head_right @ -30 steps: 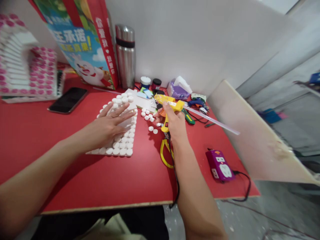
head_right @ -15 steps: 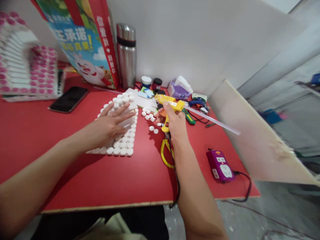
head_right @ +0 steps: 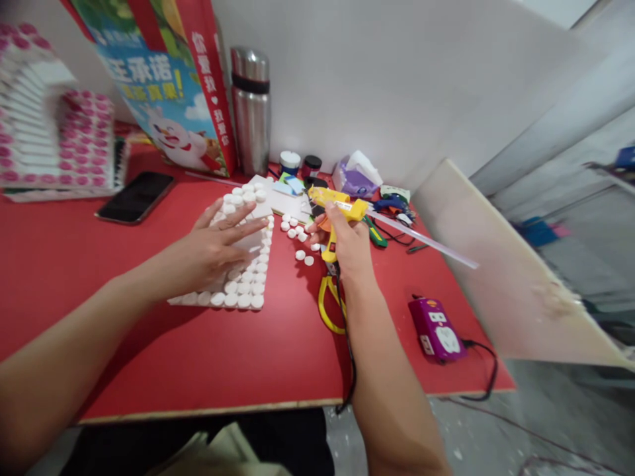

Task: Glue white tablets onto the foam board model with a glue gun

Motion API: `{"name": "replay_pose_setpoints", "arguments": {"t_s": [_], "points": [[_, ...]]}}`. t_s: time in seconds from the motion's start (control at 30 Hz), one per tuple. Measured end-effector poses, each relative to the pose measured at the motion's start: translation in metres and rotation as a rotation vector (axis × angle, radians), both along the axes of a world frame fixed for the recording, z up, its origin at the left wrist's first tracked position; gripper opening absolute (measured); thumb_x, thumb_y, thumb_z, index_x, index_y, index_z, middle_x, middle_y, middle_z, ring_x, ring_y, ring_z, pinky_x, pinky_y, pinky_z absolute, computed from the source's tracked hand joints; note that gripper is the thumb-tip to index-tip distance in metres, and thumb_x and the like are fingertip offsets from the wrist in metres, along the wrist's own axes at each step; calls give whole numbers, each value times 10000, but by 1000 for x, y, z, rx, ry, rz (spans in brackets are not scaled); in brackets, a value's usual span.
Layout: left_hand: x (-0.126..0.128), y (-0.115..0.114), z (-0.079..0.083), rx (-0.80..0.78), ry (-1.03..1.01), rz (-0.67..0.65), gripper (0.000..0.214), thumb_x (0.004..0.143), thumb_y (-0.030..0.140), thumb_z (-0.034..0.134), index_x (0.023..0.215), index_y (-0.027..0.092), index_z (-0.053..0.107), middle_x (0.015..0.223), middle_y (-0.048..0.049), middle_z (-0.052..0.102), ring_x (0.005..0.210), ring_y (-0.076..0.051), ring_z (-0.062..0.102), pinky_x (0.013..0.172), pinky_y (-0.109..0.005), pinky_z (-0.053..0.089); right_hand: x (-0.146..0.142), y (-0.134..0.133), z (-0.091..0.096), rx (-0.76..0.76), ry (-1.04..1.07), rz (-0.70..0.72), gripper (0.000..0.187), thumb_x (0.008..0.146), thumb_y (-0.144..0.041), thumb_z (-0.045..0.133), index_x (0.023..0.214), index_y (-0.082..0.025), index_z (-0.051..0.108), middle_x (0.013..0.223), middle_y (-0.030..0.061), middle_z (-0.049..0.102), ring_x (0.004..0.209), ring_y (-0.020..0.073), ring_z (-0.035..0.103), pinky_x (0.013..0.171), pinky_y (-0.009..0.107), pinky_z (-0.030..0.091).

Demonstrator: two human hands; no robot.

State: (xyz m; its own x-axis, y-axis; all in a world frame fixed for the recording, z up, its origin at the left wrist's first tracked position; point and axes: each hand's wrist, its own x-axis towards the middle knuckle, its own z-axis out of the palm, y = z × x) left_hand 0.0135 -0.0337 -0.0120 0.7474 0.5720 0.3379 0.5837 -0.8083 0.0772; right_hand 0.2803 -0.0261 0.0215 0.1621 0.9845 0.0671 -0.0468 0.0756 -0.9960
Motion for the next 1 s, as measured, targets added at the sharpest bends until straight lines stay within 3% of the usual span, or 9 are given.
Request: {"name": "replay_pose_setpoints", "arguments": {"t_s": [0.17,0.3,0.47,0.57,0.73,1.0], "points": [[-16,-5,24,104,-215,89,293,979,104,452,1034,213,718,1554,-46,548,1578,-242,265,1301,-562,133,1,1,1,9,33,-30,361,805,-522,779,686,-190,702,622,17,694,480,136,608,472,275,537],[-21,-5,23,35,-307,275,258,1026,280,489,1186,196,673,1573,-95,516,1578,-309,254,1272,-599,192,0,2,-1,-3,13,-44,389,818,-544,765,690,-183,697,612,24,692,471,139,614,470,273,530],[-20,1,4,-207,-295,501,808,905,590,621,1542,153,384,1653,-195,354,1560,-416,238,1227,-640,263,1,3,-3,14,6,-42,414,799,-574,774,694,-181,696,605,13,689,467,132,621,447,252,508],[-17,1,-2,-291,-216,518,900,895,636,593,1576,120,310,1642,-224,350,1543,-426,262,1211,-628,297,2,4,-4,-3,31,-42,413,762,-576,801,680,-182,704,601,10,691,462,132,616,445,253,512],[-9,-3,1,-254,-183,489,897,859,511,668,1570,120,286,1604,-238,375,1481,-425,357,1176,-611,359,1,4,-4,-7,20,-48,414,771,-578,789,679,-186,693,608,20,700,472,141,625,464,267,527],[-13,4,4,-260,-241,384,831,859,414,650,1560,148,290,1559,-224,406,1448,-392,409,1170,-575,391,2,3,-1,-13,10,-57,419,791,-577,775,672,-182,703,611,21,701,465,129,620,473,255,524]]}}
